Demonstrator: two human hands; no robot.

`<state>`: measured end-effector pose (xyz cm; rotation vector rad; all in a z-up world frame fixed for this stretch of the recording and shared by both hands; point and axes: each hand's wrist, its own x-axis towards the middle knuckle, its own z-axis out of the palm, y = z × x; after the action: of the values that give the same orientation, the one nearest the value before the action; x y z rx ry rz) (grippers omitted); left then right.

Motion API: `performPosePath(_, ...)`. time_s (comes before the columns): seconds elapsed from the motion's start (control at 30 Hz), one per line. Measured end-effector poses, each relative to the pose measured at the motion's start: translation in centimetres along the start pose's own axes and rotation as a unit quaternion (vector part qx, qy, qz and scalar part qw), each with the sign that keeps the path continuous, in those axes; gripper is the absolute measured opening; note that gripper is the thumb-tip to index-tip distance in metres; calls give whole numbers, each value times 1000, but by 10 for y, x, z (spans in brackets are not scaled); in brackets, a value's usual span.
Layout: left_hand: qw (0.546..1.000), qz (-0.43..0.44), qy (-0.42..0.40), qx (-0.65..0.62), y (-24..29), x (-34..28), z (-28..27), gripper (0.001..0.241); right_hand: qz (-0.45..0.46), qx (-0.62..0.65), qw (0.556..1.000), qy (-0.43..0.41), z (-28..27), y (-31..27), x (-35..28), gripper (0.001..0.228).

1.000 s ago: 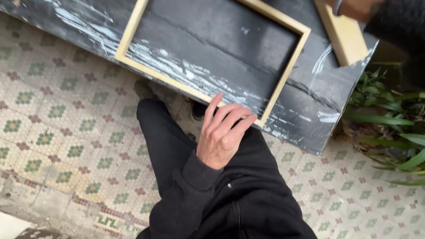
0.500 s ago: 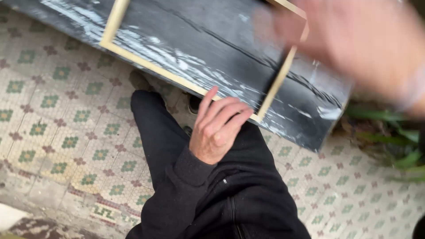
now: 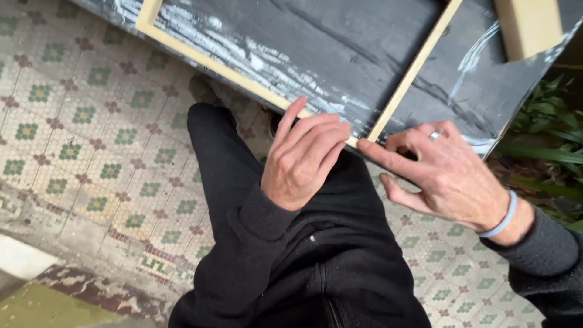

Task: Assembling and gluing wooden picture frames.

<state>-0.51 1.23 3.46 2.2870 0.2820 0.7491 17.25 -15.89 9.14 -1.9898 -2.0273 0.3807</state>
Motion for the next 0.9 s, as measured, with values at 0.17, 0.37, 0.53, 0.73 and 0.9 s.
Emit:
performPosePath(0.17,1000,5,-5,-4,-3,-2,5,29,0,-2,1000,13,-3,-4,0,60)
performPosePath(0.37,1000,4,-9,7,-5,-5,5,30,10,92,996,18,-3,-3,-18,47)
performPosePath(0.53,1000,-9,-23,4,7,3,-5,29,101,286,950,71,-2,3,-42,33)
performPosePath(0.73,996,-65,-51,15,31,52,5,33,216,647,718,136,7,-1,-68,47)
performPosePath(0.9,983,-39,-61,168,19,87,71,47,196,815,500,215,16,-4,-84,67)
